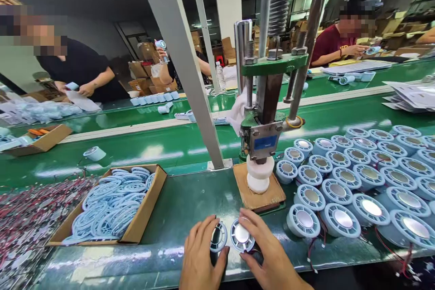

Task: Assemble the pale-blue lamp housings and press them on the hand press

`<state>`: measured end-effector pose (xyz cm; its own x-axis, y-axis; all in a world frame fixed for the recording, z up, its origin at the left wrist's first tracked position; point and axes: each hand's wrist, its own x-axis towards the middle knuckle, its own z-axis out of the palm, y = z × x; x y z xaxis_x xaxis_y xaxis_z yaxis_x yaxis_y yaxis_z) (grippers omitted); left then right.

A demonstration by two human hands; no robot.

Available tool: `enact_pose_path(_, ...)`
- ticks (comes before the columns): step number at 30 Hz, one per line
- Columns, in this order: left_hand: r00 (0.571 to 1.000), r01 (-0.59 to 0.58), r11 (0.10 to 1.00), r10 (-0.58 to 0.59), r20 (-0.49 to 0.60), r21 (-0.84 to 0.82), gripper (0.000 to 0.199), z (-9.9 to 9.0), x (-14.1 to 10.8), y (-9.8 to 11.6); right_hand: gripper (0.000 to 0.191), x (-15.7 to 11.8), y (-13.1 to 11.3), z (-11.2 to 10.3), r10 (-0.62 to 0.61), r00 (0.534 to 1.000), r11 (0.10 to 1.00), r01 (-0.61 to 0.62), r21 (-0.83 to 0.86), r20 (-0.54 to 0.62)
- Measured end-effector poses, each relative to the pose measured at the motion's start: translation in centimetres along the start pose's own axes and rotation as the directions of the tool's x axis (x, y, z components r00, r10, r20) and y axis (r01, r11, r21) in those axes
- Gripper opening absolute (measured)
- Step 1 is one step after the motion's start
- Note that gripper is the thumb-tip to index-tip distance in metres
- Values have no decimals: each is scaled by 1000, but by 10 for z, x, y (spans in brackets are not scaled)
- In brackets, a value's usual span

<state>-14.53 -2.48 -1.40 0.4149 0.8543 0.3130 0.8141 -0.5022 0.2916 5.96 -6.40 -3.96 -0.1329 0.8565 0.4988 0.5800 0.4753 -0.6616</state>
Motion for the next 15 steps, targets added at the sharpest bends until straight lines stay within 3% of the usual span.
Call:
enact_pose_path(9,991,111,991,-105,78,-69,48,-4,-5,14,50,-4,4,3,-6,995,994,-5,-106,-98)
enact_pose_path(15,977,203,970,-191,96,-136,52,-3,-8,17,61,-8,9,-1,-21,999,977,28,-212,36)
